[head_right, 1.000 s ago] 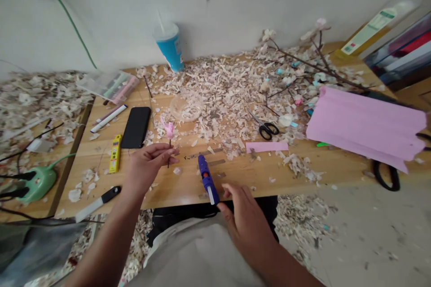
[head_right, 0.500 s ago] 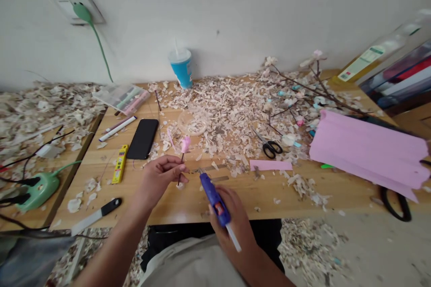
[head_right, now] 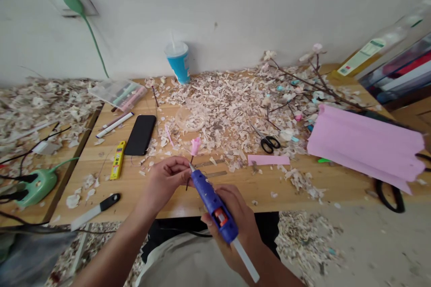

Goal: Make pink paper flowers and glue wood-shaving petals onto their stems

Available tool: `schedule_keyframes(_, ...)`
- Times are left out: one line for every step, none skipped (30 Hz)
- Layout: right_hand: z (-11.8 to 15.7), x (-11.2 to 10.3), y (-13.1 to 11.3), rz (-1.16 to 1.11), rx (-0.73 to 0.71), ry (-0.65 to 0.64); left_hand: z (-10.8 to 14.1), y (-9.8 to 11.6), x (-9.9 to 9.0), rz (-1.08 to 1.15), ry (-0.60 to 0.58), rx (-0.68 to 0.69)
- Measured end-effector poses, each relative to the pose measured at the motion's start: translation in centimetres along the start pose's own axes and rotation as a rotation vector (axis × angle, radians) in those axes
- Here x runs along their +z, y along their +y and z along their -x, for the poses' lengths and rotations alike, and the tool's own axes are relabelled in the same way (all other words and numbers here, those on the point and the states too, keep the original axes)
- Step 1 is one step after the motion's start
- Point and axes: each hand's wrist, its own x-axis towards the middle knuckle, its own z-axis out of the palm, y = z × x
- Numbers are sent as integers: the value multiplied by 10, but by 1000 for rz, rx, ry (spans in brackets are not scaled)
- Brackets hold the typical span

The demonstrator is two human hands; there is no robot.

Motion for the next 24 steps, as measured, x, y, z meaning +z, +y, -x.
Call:
schedule_keyframes(-1,0,2,14,-4,-13,1,0,1,7,-10,-13)
schedule_keyframes(-1,0,4,24,-3,-21,2,0,2,10,-18,-26)
schedule_keyframes(-1,0,6,28,4,-26,2,1,3,11,-25,-37)
schedule_keyframes(-1,0,8,30,16,-32,3,2,4,12,-29,-42)
schedule_keyframes(-1,0,9,31,27,-38,4,2,4,14,-31,-41)
schedule_keyframes(-1,0,11,30,29,-41,4,3,5,16,-31,-37)
schedule_keyframes(-1,0,13,30,25,-42,4,3,5,18,-30,-33)
schedule_keyframes(-1,0,14,32,18,-43,4,4,6,19,-29,-29)
schedule_keyframes(-2,0,15,33,10,-41,4,4,6,19,-28,-28)
schedule_keyframes(-3,0,15,32,-1,-37,4,4,6,18,-28,-29)
schedule_keyframes(-3,0,15,28,-8,-32,4,3,6,15,-29,-30)
schedule_keyframes(-4,0,15,24,-8,-30,4,3,6,13,-30,-30)
schedule_keyframes(-5,0,14,21,-4,-28,4,2,6,12,-30,-29)
schedule_keyframes(-5,-1,13,21,3,-27,4,2,6,11,-31,-29)
schedule_keyframes(-6,-1,13,25,12,-27,3,1,6,11,-30,-31)
schedule_keyframes(-6,-1,12,32,21,-30,3,1,6,11,-29,-32)
schedule_keyframes(-7,-1,12,40,30,-33,3,1,6,13,-28,-33)
schedule_keyframes(-7,-1,12,47,35,-35,3,0,5,15,-26,-34)
schedule_keyframes(-7,-1,12,51,39,-38,3,0,5,15,-25,-34)
schedule_keyframes(-8,-1,12,54,40,-39,3,0,5,14,-26,-33)
schedule_keyframes(-8,-1,12,57,41,-39,3,0,5,11,-28,-33)
schedule_keyframes(-8,-2,12,62,45,-42,3,0,5,6,-30,-34)
schedule_keyframes(-9,-2,11,69,51,-47,3,0,4,2,-32,-35)
schedule_keyframes(-9,-3,10,77,57,-55,3,0,4,-1,-35,-36)
